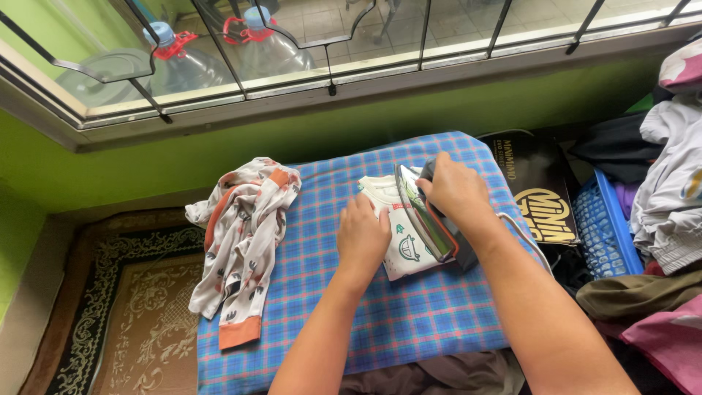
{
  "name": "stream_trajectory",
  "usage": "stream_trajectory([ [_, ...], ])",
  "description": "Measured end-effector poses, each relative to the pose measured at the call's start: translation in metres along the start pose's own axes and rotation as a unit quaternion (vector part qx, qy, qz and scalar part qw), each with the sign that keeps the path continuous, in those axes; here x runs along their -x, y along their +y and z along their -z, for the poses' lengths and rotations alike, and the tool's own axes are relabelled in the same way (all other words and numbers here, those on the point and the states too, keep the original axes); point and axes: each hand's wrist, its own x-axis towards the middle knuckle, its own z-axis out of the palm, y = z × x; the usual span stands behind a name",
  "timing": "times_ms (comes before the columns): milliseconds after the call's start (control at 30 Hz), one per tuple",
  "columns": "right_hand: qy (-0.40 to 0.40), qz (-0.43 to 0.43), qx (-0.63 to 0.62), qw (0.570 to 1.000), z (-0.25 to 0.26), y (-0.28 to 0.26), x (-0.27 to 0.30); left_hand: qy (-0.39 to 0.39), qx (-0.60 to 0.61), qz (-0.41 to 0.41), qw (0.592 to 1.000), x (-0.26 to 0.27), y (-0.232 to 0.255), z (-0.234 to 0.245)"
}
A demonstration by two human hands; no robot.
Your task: The person irons and folds a small white shirt with vehicle graphics and a pair of patterned pants on a blue checkered ironing board. They smooth the fabric, use an iron, fold each item, and place the finished shirt on the floor.
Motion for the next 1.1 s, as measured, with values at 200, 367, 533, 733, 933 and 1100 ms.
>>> stream_trajectory([
  [200,0.001,-0.014,-0.002,1.0,-0.001,0.001,-0.026,0.067,0.087,0.076,0.991,-0.004,-0.013,-0.034],
  [367,-0.003,-0.022,-0.005,1.0,-0.007,0.005,-0.041,0.06,0.149,0.105,0.981,0.002,-0.025,-0.043],
  [533,-0.006,-0.002,-0.008,1.0,0.004,0.012,-0.04,0.051,0.159,0.121,0.978,0.0,-0.026,-0.043],
  [733,0.073,0.008,-0.074,0.995,0.062,0.055,-0.037,0.089,0.186,0.105,0.973,-0.003,-0.033,-0.05],
  [933,0.119,-0.049,-0.211,0.969,0.096,0.12,-0.042,0.094,0.212,0.096,0.968,-0.003,-0.035,-0.051],
  [1100,0.274,-0.021,-0.34,0.899,0.06,0.177,-0.044,0.094,0.194,0.091,0.972,-0.003,-0.033,-0.049],
])
